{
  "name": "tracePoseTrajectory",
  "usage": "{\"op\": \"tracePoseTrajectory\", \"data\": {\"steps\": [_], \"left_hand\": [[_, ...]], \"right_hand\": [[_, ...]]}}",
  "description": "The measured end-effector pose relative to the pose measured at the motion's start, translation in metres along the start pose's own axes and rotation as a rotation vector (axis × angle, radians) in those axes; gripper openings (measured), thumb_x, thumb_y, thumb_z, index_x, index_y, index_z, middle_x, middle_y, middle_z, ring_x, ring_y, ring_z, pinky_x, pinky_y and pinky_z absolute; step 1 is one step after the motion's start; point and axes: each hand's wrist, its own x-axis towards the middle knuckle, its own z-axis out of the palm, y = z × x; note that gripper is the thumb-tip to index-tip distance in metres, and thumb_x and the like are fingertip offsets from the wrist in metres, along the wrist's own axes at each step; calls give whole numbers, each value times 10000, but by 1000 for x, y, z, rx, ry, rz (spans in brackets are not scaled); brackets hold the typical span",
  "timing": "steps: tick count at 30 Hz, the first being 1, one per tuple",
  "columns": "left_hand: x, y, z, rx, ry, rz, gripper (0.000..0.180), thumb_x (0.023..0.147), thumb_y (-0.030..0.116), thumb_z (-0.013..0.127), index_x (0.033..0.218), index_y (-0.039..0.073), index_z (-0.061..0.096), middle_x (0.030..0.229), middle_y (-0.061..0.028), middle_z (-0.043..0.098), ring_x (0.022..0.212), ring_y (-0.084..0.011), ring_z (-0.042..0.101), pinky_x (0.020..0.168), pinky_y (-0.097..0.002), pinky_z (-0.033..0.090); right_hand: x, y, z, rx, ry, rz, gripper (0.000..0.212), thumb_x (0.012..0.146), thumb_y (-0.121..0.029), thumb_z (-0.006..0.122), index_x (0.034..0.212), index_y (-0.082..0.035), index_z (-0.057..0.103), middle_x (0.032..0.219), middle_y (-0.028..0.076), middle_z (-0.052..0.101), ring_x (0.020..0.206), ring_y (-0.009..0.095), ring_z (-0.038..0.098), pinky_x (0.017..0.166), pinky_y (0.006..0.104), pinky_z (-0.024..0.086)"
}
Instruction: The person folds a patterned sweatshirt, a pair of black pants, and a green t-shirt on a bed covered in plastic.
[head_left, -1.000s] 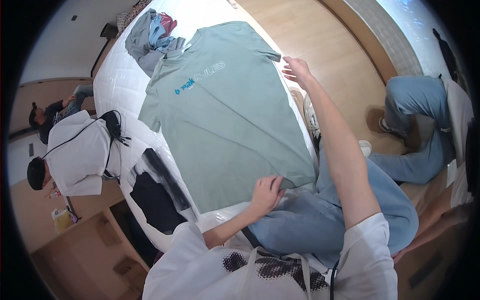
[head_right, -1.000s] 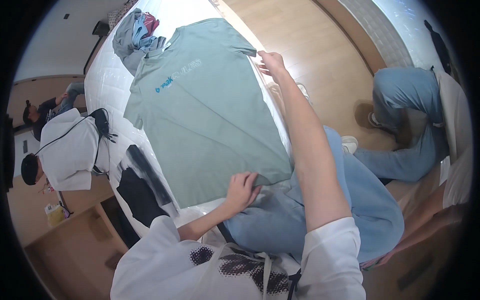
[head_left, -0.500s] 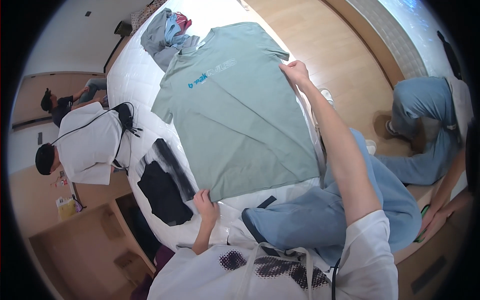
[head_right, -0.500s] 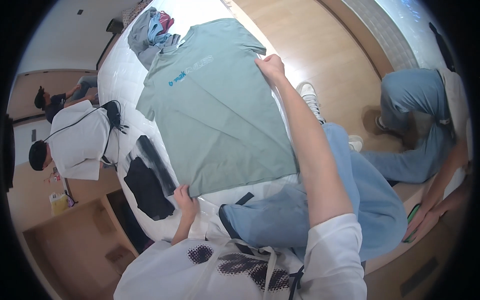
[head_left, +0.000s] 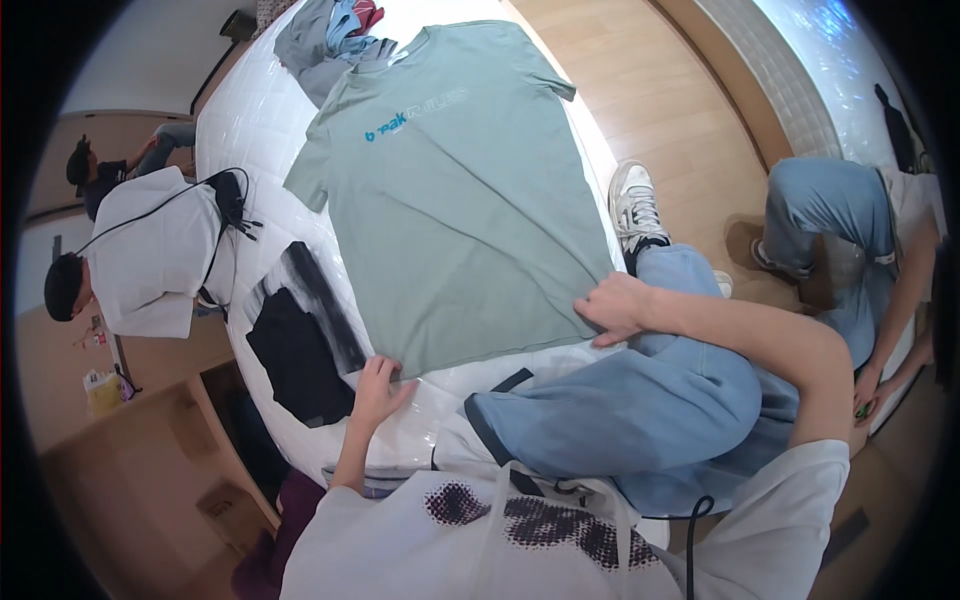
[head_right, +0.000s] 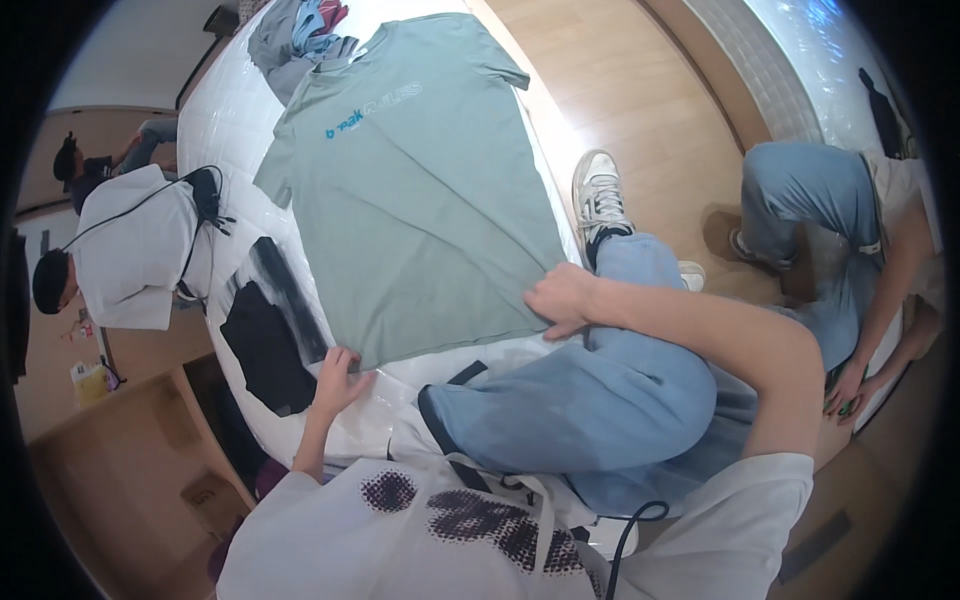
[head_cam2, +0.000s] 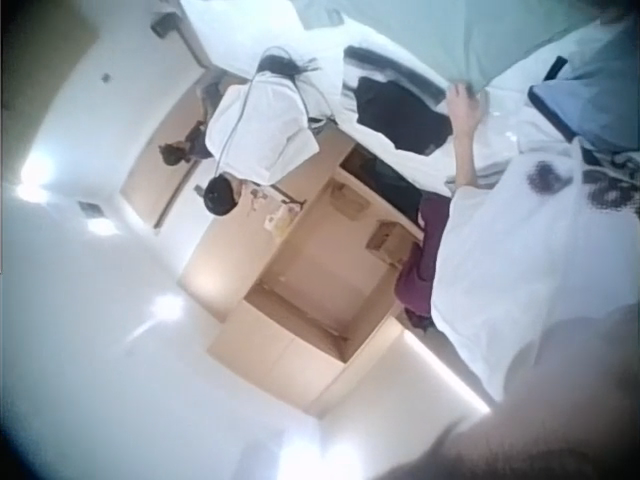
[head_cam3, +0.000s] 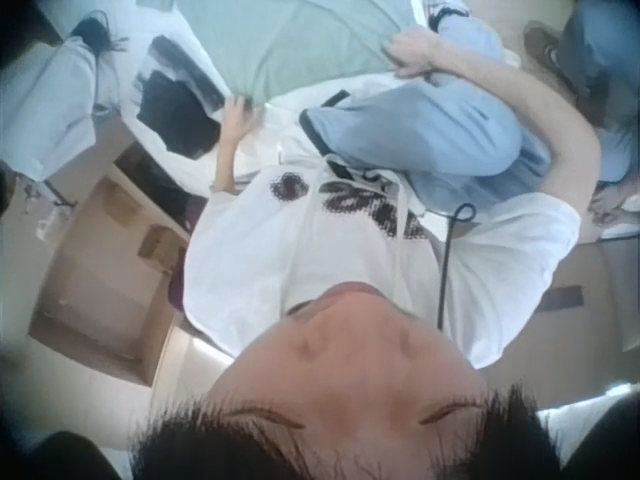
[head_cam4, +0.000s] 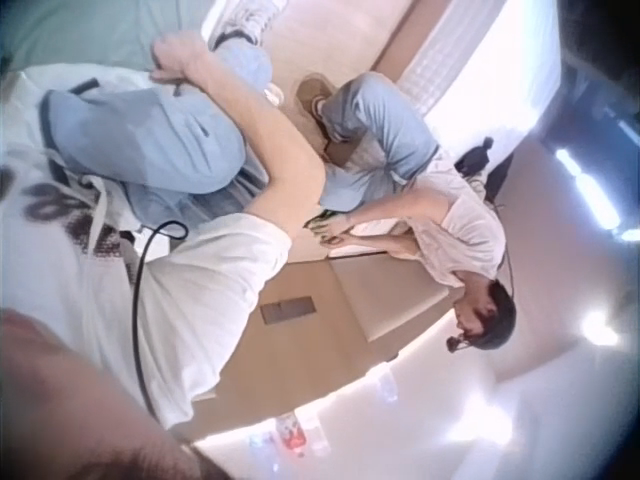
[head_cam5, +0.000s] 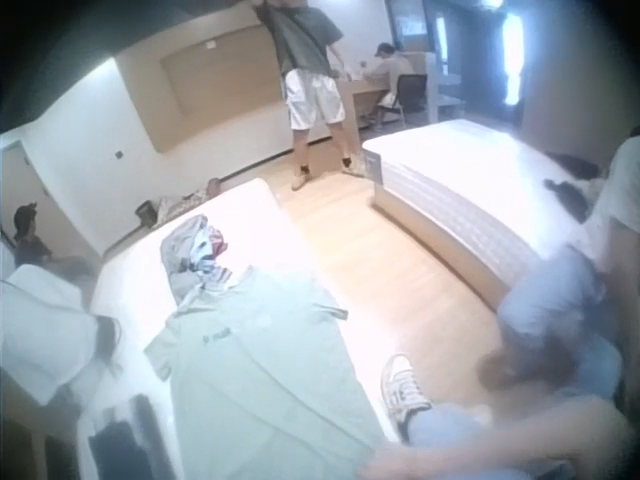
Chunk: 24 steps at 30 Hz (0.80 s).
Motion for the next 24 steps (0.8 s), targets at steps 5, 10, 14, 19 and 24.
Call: {"op": "tracePoseTrajectory", "data": {"steps": [5,10,14,19,24], "left_hand": [[-3,-16,8,-3,25,7,228,750,98,672,947,20,586,876,-135,555,837,-324,572,733,-418,471],[-11,-10,14,69,158,-36,199,752,60,639,942,17,598,859,-139,574,819,-323,583,719,-416,481],[-34,-15,23,41,240,-120,195,745,31,645,933,17,594,830,-135,587,777,-324,593,713,-416,482],[-46,-24,21,18,325,-80,199,724,6,674,896,18,576,793,-125,586,725,-330,590,685,-415,482],[-48,-26,21,77,302,-46,215,682,-19,685,838,26,545,787,-128,560,716,-320,578,656,-412,474]], "right_hand": [[3,-19,15,-146,-69,16,382,656,-292,745,900,-32,605,719,85,683,727,297,692,606,387,526],[5,-21,27,-236,7,-31,164,692,-174,677,804,-56,656,709,61,689,696,255,695,584,367,521],[5,-22,26,-272,82,-59,81,719,-150,632,716,-73,656,686,69,679,672,241,690,563,361,516],[0,-24,16,-268,-19,-118,99,740,-162,613,703,-90,671,682,63,678,678,240,690,560,358,520],[0,-22,21,-271,-114,-133,102,735,-169,619,684,-108,684,738,71,693,721,246,695,586,363,529]]}}
